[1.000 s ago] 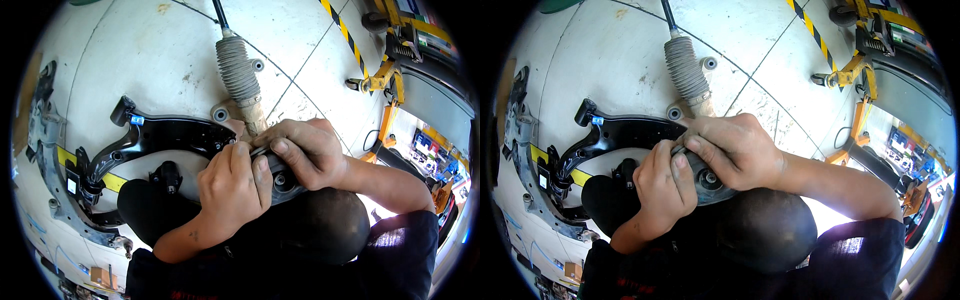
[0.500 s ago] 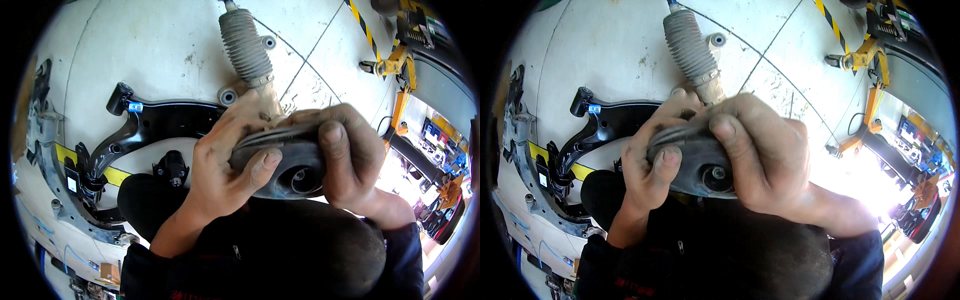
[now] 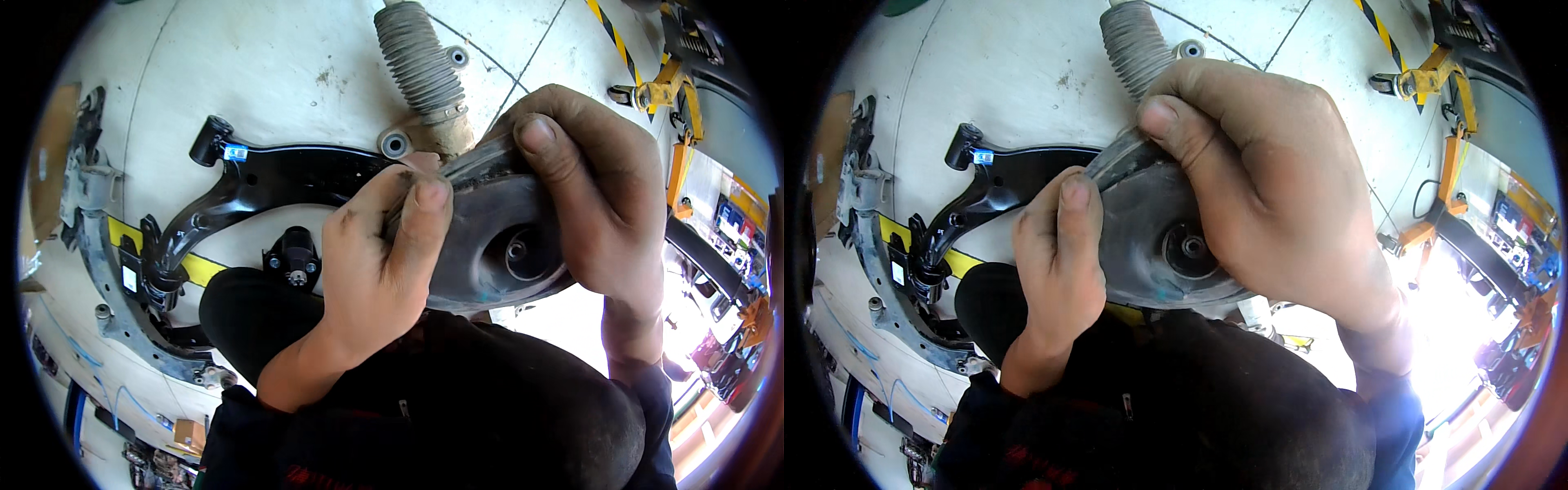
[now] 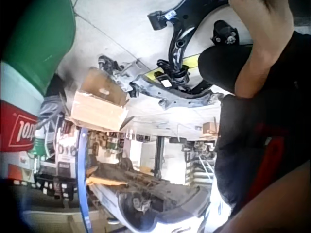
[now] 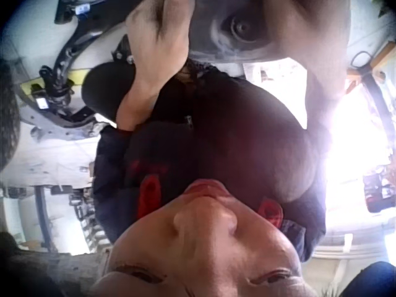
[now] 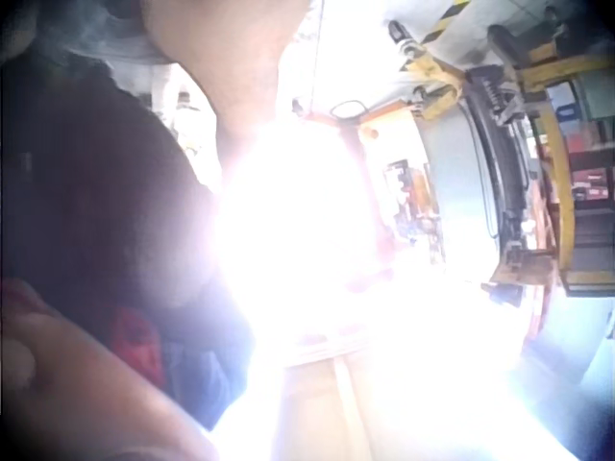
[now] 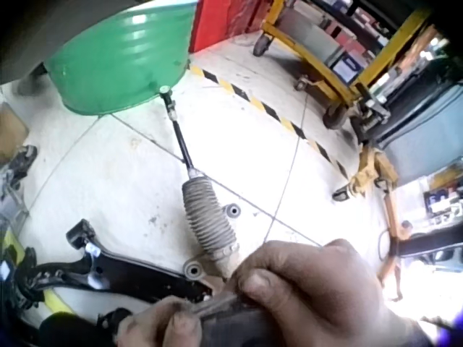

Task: The person disassembles a CV joint boot, removes the old grease and circlip, and installs a new circlip onto the CV joint shaft. They then attempt to fit the boot back onto the joint, repeatedly adjusting and repositioning it.

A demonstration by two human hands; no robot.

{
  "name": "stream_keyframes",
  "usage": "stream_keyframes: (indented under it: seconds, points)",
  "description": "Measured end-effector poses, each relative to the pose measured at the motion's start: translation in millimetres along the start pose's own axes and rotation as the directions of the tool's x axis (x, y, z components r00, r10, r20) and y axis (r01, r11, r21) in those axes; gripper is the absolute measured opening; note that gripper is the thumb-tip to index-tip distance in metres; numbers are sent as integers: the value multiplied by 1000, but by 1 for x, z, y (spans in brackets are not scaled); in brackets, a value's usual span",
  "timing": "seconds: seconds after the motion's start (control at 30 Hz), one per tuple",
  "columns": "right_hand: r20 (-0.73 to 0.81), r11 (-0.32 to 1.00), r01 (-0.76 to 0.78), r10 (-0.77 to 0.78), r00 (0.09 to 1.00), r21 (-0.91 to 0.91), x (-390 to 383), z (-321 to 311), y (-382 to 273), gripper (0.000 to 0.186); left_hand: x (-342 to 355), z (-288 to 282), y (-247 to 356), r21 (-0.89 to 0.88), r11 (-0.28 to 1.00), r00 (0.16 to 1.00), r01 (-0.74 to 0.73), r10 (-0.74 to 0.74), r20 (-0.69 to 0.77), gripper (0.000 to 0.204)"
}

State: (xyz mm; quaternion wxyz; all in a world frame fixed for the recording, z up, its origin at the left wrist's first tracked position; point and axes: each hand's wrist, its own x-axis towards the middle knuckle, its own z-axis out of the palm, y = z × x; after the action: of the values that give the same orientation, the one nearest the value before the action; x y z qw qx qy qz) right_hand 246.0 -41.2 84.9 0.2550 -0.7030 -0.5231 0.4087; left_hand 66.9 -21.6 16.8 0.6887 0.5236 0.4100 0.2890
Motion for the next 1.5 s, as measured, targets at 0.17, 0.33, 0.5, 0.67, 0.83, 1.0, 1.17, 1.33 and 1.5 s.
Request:
stream_keyframes:
  seconds: [0.17,0.33,0.5,0.67,0.83,1.0,1.17,1.33,1.5]
  points:
    - [0,992,48,-49,999,-114,-1,-1,-3,20,2,1,3,52,999,1000,-9,9,-6,40]
    - [-59,983,151,-157,986,-104,4,4,-6,7,0,1,10,85,996,999,-14,18,-43,41]
    - [-121,987,61,-79,989,-148,1,7,-15,9,-1,3,14,114,993,998,31,-25,-55,43]
    - [-14,989,90,-92,996,-120,5,1,-20,9,-2,4,12,142,989,994,-44,58,-94,44]
    - [-76,977,34,-51,996,-211,7,6,-24,11,2,-1,8,-44,985,983,166,-169,-70,47]
    - [-50,967,141,-155,987,-212,9,6,-24,13,-5,-4,9,102,994,990,37,-22,-142,45]
    - [44,944,262,-259,965,-198,21,1,-24,15,-11,2,15,18,995,969,103,-96,-227,48]
    - [419,910,408,-345,840,-69,51,-15,-17,19,-52,34,15,-308,948,929,83,-186,-320,34]
    - [446,840,485,-542,713,245,66,-18,8,25,-82,38,-37,-441,894,994,-81,40,-102,91]
